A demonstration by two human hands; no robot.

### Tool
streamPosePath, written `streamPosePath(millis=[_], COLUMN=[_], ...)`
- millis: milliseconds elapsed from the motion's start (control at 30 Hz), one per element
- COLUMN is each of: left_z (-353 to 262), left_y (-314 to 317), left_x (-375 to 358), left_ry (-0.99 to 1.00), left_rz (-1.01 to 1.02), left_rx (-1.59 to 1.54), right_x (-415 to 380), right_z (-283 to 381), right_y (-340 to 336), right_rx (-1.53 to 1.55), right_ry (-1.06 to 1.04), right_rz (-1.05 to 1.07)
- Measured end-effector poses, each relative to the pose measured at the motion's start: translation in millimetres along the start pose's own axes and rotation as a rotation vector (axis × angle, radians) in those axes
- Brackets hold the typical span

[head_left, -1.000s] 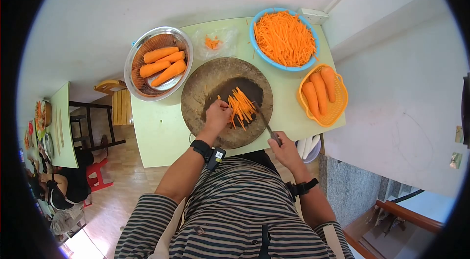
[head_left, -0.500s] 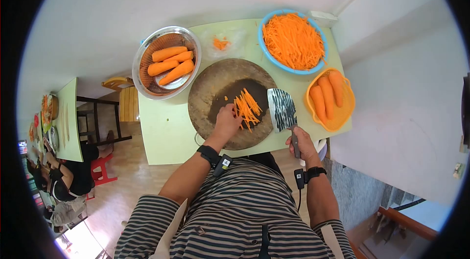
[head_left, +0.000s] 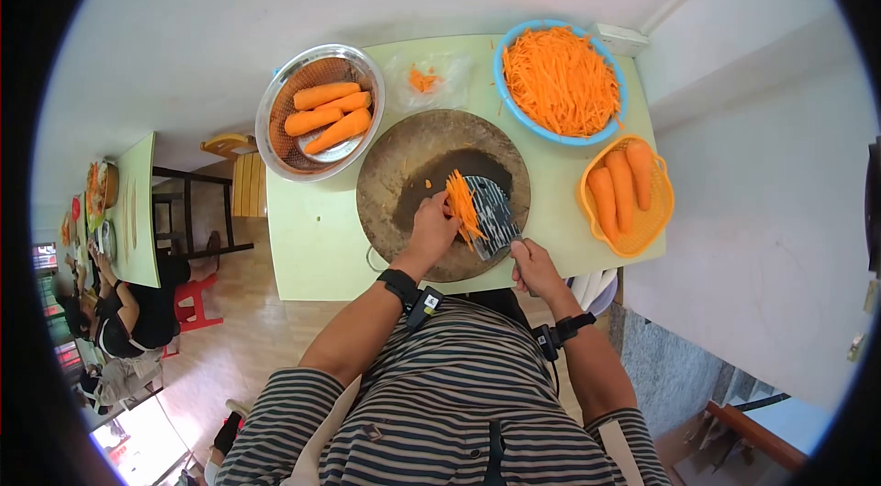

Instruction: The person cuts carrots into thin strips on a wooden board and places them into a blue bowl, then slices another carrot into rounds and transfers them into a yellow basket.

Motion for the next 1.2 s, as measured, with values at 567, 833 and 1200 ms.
streamPosePath(millis=[567,833,1200], left_z=[-16,-70,-159], left_y=[-1,-12,6], left_x=[0,13,41], left_ry=[0.068,0.165,0.331], left_rz=[0.0,0.024,-0.045], left_rx=[-0.089,-0.133,-0.17], right_x=[-6,-32,-71], right_z=[-4,20,49], right_y=[13,-11,-85], right_rx=[0.103,0.209,0.297], right_ry=[0.004,-0.025,-0.137], right_rz=[0.068,0.043,0.028])
Point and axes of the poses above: each hand's wrist, its own x-axis towards the middle knuckle, its own y-axis out of the palm, z = x × y, the point moved 1 cm from there along x, towards the middle knuckle, and after that the axes turned 14 degrees about z, right-handed, at the moved point
